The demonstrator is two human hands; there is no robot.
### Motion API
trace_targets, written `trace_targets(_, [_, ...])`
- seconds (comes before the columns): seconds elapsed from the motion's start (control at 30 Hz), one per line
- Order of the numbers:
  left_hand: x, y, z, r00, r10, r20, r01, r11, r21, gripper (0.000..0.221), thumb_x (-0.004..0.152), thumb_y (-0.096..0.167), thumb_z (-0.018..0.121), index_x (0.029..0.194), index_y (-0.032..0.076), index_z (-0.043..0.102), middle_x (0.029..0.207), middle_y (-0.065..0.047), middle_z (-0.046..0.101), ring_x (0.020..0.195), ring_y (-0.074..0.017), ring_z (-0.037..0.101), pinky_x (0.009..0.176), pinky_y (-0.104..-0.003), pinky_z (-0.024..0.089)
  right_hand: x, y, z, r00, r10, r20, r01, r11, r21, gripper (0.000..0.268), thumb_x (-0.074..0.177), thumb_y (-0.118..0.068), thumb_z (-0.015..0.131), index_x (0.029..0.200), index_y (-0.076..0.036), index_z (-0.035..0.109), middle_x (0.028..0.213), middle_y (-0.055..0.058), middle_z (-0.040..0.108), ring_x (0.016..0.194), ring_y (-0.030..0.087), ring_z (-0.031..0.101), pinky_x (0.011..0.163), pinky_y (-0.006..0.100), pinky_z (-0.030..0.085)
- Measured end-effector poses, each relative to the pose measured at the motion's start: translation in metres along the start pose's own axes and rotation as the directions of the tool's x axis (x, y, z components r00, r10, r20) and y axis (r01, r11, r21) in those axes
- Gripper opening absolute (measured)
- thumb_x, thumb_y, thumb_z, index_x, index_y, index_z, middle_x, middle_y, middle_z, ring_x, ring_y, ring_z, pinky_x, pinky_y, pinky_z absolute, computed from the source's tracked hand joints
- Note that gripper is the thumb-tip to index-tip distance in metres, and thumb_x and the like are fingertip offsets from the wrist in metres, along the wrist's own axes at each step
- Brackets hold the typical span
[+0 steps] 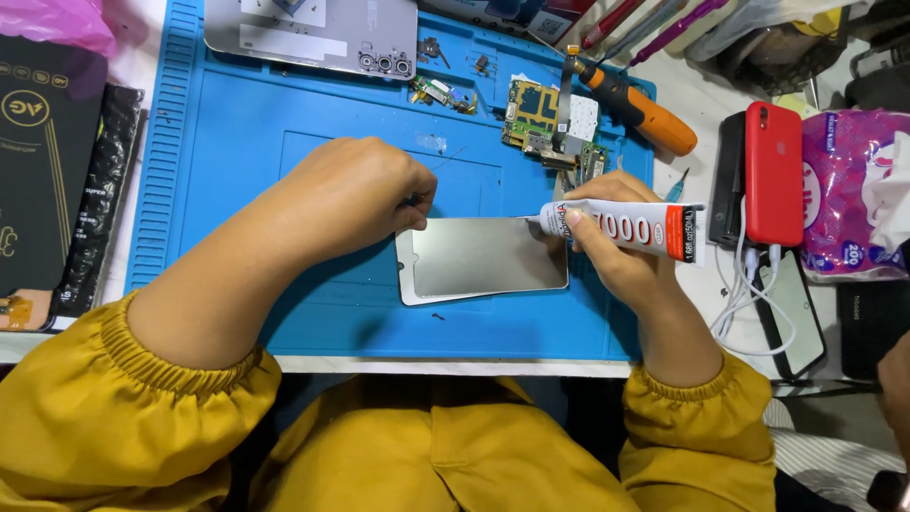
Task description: Repairing a mobile phone by applying adhesive to the frame and assembling internal components using a screwdriver
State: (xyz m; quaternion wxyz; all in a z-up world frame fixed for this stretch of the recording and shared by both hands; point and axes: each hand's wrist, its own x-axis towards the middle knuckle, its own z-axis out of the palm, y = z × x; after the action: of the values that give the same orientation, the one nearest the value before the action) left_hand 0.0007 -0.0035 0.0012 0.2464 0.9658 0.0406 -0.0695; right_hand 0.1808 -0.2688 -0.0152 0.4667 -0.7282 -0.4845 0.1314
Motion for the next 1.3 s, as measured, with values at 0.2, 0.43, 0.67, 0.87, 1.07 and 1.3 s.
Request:
trace_targets(0.2, [0.000, -0.001, 0.000, 1.000, -0.009, 0.004, 0.009, 1.000, -0.020, 0.007, 0.085, 0.024, 0.079, 0.084, 0.018, 0.076, 0.071, -0.004, 0.074, 0.075, -0.0307, 0.075, 0.069, -0.041, 0.059, -0.001, -0.003, -0.001, 1.000, -0.011, -0.002, 0.011, 1.000, -0.026, 0.014, 0.097, -0.004, 0.068, 0.108, 0.004, 0.072, 0.083, 0.014, 0.062, 0.057, 0.017, 0.066, 0.055, 0.029, 0.054])
trace_targets(0.43, [-0.001, 0.001, -0.004, 1.000, -0.016, 0.011, 0.016, 1.000, -0.015, 0.007, 0.085, 0.024, 0.080, 0.083, 0.019, 0.076, 0.072, -0.003, 0.075, 0.075, -0.0298, 0.075, 0.069, -0.040, 0.060, -0.004, -0.003, -0.010, 0.999, -0.028, -0.042, 0.023, 0.995, -0.101, 0.012, 0.098, -0.004, 0.068, 0.106, 0.004, 0.072, 0.077, 0.013, 0.058, 0.054, 0.019, 0.063, 0.053, 0.031, 0.052])
trace_targets(0.67, [0.000, 0.001, -0.003, 1.000, -0.015, 0.018, 0.015, 1.000, -0.018, 0.007, 0.085, 0.024, 0.080, 0.083, 0.019, 0.076, 0.071, -0.004, 0.075, 0.074, -0.0298, 0.075, 0.069, -0.038, 0.059, -0.004, 0.001, -0.018, 0.996, -0.038, -0.083, 0.022, 0.982, -0.186, 0.012, 0.098, -0.005, 0.071, 0.107, 0.003, 0.073, 0.080, 0.016, 0.058, 0.060, 0.024, 0.064, 0.062, 0.033, 0.052])
trace_targets(0.87, [-0.001, 0.002, -0.004, 1.000, -0.016, 0.018, 0.017, 0.999, -0.030, 0.006, 0.085, 0.023, 0.080, 0.084, 0.018, 0.076, 0.072, -0.005, 0.075, 0.075, -0.0302, 0.075, 0.070, -0.039, 0.060, -0.006, -0.007, -0.011, 0.996, -0.006, -0.084, -0.006, 0.989, -0.151, 0.011, 0.097, -0.003, 0.071, 0.105, 0.002, 0.073, 0.079, 0.015, 0.059, 0.058, 0.021, 0.063, 0.063, 0.032, 0.053])
trace_targets(1.07, [-0.001, 0.001, 0.000, 1.000, -0.005, 0.007, 0.005, 0.999, -0.032, 0.006, 0.085, 0.022, 0.080, 0.085, 0.018, 0.076, 0.074, -0.005, 0.075, 0.077, -0.0319, 0.075, 0.071, -0.042, 0.060, -0.003, -0.006, -0.001, 0.999, -0.008, -0.051, 0.004, 0.997, -0.081, 0.013, 0.096, -0.005, 0.069, 0.107, 0.002, 0.073, 0.081, 0.014, 0.060, 0.057, 0.019, 0.065, 0.061, 0.031, 0.054])
trace_targets(1.3, [0.002, -0.005, 0.009, 1.000, -0.005, -0.004, 0.005, 0.999, -0.031, 0.008, 0.085, 0.027, 0.080, 0.083, 0.020, 0.075, 0.074, -0.003, 0.074, 0.076, -0.0298, 0.075, 0.070, -0.040, 0.060, 0.000, -0.008, 0.010, 0.999, -0.028, -0.024, 0.027, 0.998, -0.053, 0.015, 0.096, -0.005, 0.068, 0.109, 0.003, 0.072, 0.084, 0.015, 0.061, 0.056, 0.018, 0.066, 0.059, 0.031, 0.056])
